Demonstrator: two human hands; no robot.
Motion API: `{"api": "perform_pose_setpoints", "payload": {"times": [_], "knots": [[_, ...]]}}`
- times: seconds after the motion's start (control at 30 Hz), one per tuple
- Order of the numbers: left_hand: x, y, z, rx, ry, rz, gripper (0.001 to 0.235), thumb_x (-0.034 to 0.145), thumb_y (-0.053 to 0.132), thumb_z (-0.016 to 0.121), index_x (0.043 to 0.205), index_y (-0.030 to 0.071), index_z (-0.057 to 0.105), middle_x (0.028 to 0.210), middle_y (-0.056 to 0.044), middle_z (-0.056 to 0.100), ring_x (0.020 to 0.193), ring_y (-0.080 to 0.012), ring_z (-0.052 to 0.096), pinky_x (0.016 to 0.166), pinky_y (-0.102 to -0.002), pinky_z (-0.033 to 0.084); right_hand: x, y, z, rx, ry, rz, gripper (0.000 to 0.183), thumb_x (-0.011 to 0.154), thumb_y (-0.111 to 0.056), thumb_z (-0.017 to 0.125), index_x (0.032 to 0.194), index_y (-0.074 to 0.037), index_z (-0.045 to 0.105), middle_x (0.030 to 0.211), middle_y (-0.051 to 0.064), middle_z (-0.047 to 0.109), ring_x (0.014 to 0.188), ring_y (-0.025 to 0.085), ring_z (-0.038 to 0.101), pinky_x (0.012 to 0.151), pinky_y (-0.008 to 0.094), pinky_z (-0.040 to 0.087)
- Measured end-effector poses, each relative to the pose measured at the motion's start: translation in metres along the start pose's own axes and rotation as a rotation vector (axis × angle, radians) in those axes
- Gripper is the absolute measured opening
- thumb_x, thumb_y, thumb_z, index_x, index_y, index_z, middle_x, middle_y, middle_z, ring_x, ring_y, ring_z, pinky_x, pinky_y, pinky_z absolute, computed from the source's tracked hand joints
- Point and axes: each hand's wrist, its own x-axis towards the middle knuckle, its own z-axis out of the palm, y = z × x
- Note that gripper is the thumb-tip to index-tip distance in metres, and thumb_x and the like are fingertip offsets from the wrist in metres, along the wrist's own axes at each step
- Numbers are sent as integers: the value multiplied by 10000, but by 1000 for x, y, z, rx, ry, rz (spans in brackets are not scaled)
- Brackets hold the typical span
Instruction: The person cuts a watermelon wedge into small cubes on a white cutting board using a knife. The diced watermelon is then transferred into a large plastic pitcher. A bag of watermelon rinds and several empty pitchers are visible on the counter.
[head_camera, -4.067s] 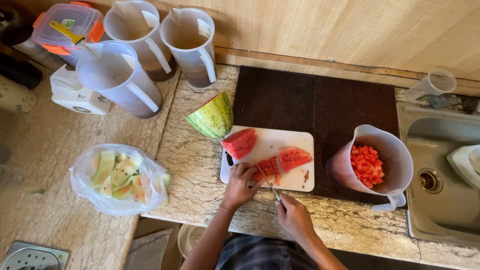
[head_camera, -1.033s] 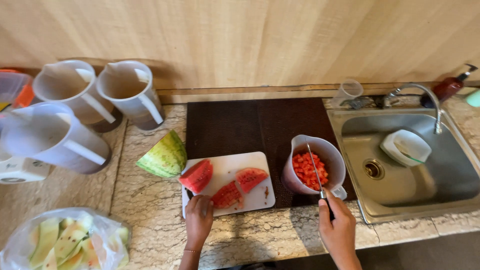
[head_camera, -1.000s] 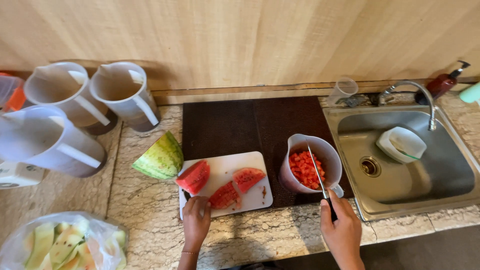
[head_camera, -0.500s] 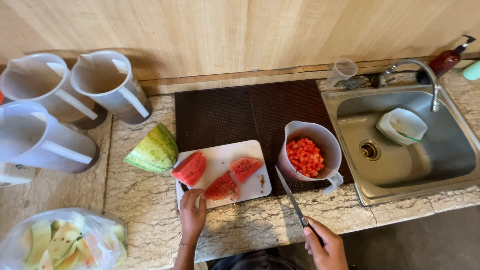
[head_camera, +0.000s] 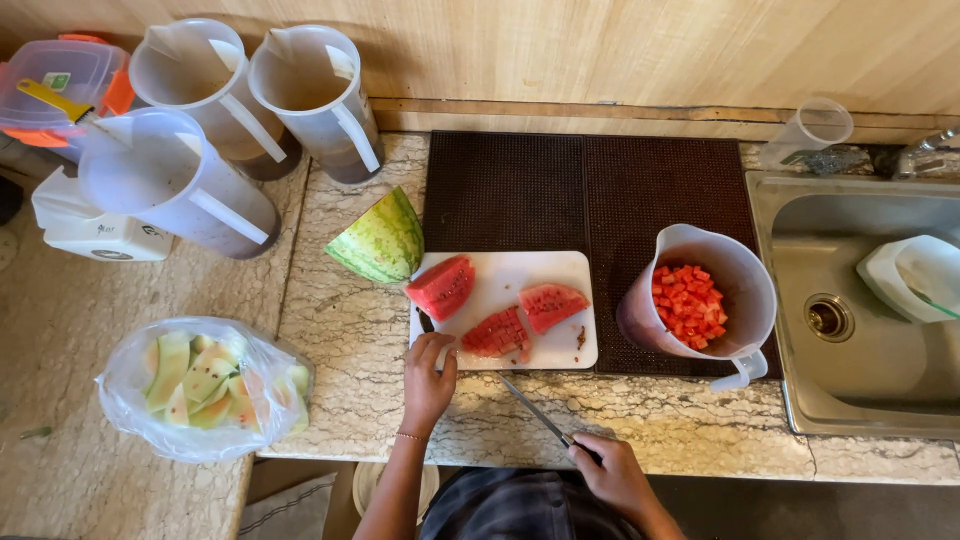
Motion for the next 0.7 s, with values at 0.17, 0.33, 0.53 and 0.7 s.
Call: {"api": "perform_pose_setpoints", "payload": {"times": [0.17, 0.33, 0.53, 0.7], "knots": [[0, -1, 2, 16, -4, -11, 174, 792, 82, 510, 932, 57, 610, 917, -85, 563, 871, -241, 555, 758, -374, 435, 0, -12, -5, 70, 34, -4, 316, 746, -277, 583, 964, -74, 687, 917, 8, 728, 874, 88, 660, 772, 210, 472], [-1, -1, 5, 40, 29, 21, 166, 777, 82, 521, 914, 70, 615, 888, -71, 548, 843, -232, 542, 733, -362, 422, -1, 7, -6, 107, 65, -61, 252, 754, -233, 585, 915, -78, 701, 876, -14, 726, 854, 84, 655, 770, 204, 459], [1, 25, 7, 168, 27, 129, 135, 803, 155, 554, 903, 91, 620, 905, -54, 548, 852, -221, 500, 718, -350, 377, -11, -6, -31, 325, 15, 251, 197, 813, -141, 556, 843, -15, 705, 566, 61, 588, 389, 148, 488, 464, 250, 419], [18, 50, 23, 363, -205, 285, 484, 723, 367, 636, 1133, 138, 521, 1139, -96, 463, 1029, -318, 406, 825, -446, 331, -4, -1, -26, 540, -1, 343, 228, 827, -84, 522, 904, 76, 665, 579, 157, 560, 378, 234, 466, 377, 312, 378]]}}
